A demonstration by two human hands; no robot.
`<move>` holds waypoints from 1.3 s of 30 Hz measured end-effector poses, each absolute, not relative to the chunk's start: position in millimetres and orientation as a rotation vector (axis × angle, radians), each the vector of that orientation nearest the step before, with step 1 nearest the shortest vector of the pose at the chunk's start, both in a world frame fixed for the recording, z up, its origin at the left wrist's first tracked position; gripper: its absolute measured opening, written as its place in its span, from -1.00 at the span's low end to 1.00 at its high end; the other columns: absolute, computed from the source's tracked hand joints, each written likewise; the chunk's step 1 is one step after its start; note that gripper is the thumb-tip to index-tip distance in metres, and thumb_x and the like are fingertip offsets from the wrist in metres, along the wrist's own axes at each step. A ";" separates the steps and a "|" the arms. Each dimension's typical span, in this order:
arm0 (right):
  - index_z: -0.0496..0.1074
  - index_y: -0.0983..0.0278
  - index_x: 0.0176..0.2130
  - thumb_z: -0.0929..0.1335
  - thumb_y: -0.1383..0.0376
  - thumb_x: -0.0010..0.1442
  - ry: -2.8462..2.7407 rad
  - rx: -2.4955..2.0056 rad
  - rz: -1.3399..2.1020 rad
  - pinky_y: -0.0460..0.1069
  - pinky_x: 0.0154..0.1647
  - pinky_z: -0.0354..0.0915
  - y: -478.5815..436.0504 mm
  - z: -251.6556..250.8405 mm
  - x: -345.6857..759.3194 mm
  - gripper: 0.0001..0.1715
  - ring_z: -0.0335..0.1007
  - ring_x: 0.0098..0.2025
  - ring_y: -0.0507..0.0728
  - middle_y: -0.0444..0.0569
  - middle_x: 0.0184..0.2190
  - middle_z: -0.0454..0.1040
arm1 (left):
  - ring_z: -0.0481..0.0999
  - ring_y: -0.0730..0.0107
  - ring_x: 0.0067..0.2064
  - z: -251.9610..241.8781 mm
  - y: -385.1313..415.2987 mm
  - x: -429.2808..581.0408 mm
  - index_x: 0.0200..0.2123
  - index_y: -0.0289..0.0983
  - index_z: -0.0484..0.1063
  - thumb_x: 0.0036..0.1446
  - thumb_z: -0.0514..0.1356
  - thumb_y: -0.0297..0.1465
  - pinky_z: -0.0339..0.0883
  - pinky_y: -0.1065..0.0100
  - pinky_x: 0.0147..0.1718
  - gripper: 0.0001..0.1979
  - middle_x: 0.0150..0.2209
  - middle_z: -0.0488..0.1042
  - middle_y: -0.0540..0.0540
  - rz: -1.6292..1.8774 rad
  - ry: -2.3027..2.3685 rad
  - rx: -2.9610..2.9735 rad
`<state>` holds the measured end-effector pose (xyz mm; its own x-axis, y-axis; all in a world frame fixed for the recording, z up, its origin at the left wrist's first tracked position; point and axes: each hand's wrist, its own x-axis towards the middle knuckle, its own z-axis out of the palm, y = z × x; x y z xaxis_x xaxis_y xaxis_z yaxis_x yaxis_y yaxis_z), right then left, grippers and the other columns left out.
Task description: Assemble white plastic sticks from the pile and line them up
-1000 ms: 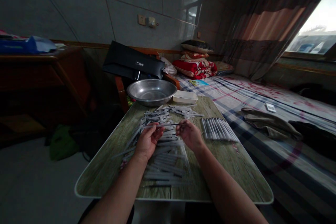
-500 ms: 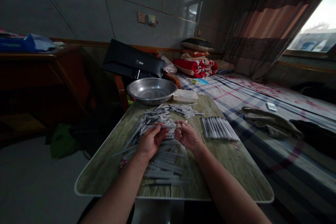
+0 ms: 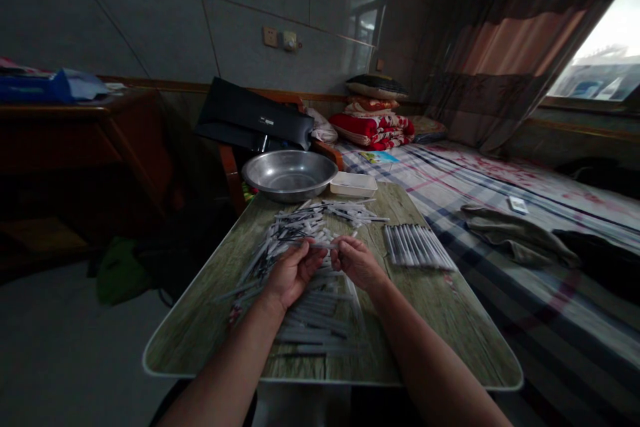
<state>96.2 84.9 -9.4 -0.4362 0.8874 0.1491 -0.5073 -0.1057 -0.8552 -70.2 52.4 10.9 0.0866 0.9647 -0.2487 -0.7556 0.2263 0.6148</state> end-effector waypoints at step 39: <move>0.46 0.20 0.01 0.27 0.36 0.15 -2.067 -1.798 0.158 0.02 0.04 0.11 113.6 -23.1 133.5 -0.58 0.22 0.02 0.21 0.04 0.01 0.39 | 0.54 0.42 -0.55 22.0 59.3 -85.5 -0.25 -0.33 0.43 0.19 0.05 -0.57 0.43 0.47 -0.57 -0.83 -0.49 0.57 -0.14 1.605 0.722 0.219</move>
